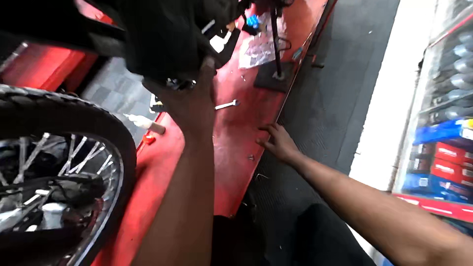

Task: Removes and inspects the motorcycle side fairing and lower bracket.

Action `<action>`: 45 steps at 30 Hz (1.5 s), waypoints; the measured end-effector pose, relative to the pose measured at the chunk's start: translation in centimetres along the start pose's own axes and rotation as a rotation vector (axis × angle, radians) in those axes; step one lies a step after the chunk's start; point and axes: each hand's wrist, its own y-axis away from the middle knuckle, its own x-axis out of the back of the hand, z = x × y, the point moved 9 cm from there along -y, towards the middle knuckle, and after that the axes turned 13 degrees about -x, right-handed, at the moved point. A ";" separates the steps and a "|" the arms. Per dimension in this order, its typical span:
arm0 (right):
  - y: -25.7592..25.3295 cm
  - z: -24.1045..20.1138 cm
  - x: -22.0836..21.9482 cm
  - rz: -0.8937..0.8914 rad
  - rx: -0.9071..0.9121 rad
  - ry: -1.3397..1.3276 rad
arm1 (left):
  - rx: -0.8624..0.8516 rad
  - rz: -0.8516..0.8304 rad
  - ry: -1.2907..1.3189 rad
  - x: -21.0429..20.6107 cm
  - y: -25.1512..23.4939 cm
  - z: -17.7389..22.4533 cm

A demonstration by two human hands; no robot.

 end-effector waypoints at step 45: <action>-0.1 32.4 1.4 -0.184 -0.593 -0.144 | 0.435 -1.875 -0.507 -8.3 29.2 -18.9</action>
